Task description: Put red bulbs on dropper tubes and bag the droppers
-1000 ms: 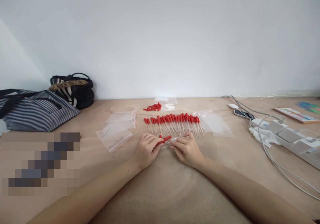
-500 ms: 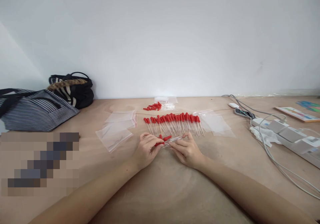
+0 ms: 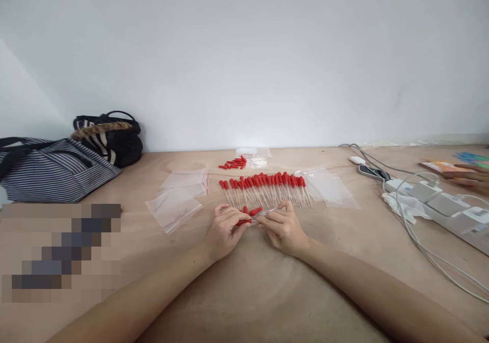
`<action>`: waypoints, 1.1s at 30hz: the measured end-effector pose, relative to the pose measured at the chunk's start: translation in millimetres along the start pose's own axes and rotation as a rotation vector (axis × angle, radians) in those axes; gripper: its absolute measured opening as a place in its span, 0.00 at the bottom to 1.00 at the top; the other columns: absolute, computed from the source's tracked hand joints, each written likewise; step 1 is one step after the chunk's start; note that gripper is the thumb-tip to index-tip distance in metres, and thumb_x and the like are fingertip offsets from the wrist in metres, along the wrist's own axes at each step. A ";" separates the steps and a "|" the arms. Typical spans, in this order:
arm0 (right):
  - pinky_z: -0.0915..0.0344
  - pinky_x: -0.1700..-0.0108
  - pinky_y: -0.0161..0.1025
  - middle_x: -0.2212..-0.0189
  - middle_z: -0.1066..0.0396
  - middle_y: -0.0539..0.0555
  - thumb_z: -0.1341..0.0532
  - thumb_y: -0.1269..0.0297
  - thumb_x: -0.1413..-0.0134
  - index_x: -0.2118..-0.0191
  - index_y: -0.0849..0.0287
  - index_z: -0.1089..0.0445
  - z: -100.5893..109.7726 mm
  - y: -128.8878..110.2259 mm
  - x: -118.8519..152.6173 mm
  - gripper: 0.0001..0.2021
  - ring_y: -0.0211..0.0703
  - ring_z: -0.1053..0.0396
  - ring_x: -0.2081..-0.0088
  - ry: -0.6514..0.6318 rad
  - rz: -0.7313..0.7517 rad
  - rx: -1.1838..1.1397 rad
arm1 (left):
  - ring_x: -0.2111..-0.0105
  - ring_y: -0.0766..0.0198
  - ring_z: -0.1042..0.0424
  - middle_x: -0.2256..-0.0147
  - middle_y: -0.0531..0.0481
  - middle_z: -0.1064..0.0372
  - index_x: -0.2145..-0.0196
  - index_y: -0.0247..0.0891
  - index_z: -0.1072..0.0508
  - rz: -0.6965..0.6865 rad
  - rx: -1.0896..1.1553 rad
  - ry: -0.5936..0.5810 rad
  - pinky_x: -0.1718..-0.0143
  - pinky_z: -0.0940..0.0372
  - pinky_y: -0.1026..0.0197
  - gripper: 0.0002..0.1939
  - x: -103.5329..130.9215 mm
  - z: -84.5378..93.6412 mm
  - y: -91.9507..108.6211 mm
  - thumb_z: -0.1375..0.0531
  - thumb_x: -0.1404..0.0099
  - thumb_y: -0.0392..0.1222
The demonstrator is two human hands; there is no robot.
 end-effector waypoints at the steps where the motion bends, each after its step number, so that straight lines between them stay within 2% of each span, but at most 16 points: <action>1: 0.53 0.63 0.39 0.77 0.32 0.48 0.50 0.71 0.45 0.62 0.57 0.31 -0.7 -0.4 -0.4 0.11 0.32 0.38 0.76 0.000 0.000 -0.010 | 0.71 0.65 0.30 0.73 0.53 0.27 0.69 0.40 0.31 -0.010 -0.001 0.003 0.55 0.49 0.55 0.06 0.0 -0.1 -0.1 0.47 0.37 0.40; 8: 0.53 0.62 0.39 0.77 0.33 0.48 0.51 0.73 0.45 0.61 0.58 0.32 -4.7 -3.2 -2.6 0.12 0.33 0.38 0.75 0.009 0.032 -0.081 | 0.71 0.65 0.30 0.73 0.54 0.27 0.70 0.39 0.32 -0.083 0.006 0.015 0.57 0.50 0.55 0.05 -0.1 0.3 3.5 0.46 0.38 0.38; 13: 0.53 0.61 0.40 0.75 0.31 0.49 0.50 0.71 0.44 0.60 0.58 0.33 -4.8 -2.6 -4.9 0.10 0.34 0.37 0.74 0.012 0.021 -0.114 | 0.70 0.64 0.30 0.71 0.54 0.27 0.67 0.40 0.32 -0.041 0.028 -0.011 0.54 0.51 0.53 0.03 2.0 -1.0 -0.3 0.45 0.38 0.40; 17: 0.53 0.60 0.40 0.71 0.29 0.50 0.48 0.69 0.43 0.60 0.58 0.33 -4.0 1.3 -3.7 0.09 0.34 0.36 0.73 0.046 -0.038 -0.114 | 0.64 0.59 0.30 0.65 0.49 0.28 0.57 0.41 0.36 0.086 0.070 -0.013 0.54 0.48 0.51 0.15 3.7 3.2 -7.8 0.42 0.41 0.47; 19: 0.53 0.60 0.39 0.72 0.29 0.50 0.48 0.69 0.43 0.60 0.58 0.33 -3.9 2.9 -2.7 0.08 0.33 0.37 0.74 0.066 -0.070 -0.114 | 0.62 0.57 0.31 0.63 0.48 0.29 0.57 0.41 0.35 0.162 0.108 -0.005 0.56 0.45 0.51 0.18 3.7 6.2 -9.1 0.40 0.44 0.48; 21: 0.52 0.61 0.39 0.73 0.29 0.50 0.47 0.68 0.44 0.61 0.59 0.34 -3.7 2.4 -2.5 0.07 0.33 0.37 0.75 0.081 -0.103 -0.134 | 0.63 0.58 0.31 0.63 0.48 0.30 0.58 0.40 0.35 0.302 0.209 0.025 0.58 0.42 0.53 0.19 3.2 7.3 -7.2 0.38 0.46 0.48; 25: 0.51 0.62 0.37 0.75 0.30 0.48 0.47 0.68 0.44 0.65 0.59 0.34 -3.6 -5.7 -4.8 0.05 0.32 0.37 0.75 0.115 -0.156 -0.189 | 0.68 0.62 0.30 0.69 0.50 0.30 0.64 0.36 0.34 0.642 0.683 0.045 0.64 0.36 0.59 0.15 1.0 -1.2 7.7 0.39 0.46 0.48; 28: 0.51 0.63 0.36 0.76 0.31 0.47 0.47 0.67 0.43 0.65 0.58 0.35 -4.1 -13.0 -6.4 0.05 0.32 0.36 0.74 0.127 -0.141 -0.196 | 0.70 0.65 0.30 0.74 0.52 0.30 0.71 0.35 0.34 0.769 0.984 0.070 0.64 0.35 0.60 0.15 -3.9 -7.1 19.0 0.38 0.48 0.49; 31: 0.51 0.62 0.38 0.72 0.29 0.50 0.46 0.64 0.44 0.60 0.58 0.35 -2.8 -13.3 -5.9 0.08 0.35 0.34 0.71 0.132 -0.131 -0.147 | 0.73 0.67 0.30 0.76 0.53 0.32 0.73 0.34 0.35 0.852 1.083 0.160 0.65 0.33 0.61 0.15 -14.0 0.4 13.5 0.37 0.49 0.47; 33: 0.52 0.60 0.40 0.70 0.29 0.51 0.45 0.61 0.45 0.60 0.58 0.34 -0.6 -8.2 -4.5 0.09 0.36 0.34 0.69 0.132 -0.158 -0.114 | 0.75 0.67 0.29 0.77 0.55 0.33 0.69 0.34 0.36 0.921 0.982 0.214 0.68 0.32 0.62 0.13 -23.4 13.5 -1.6 0.38 0.47 0.43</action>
Point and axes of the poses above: each hand's wrist, its own x-axis away from the middle knuckle, its own z-axis out of the back of the hand, y = z × x, the point moved 1 cm from there along -x, towards the middle knuckle
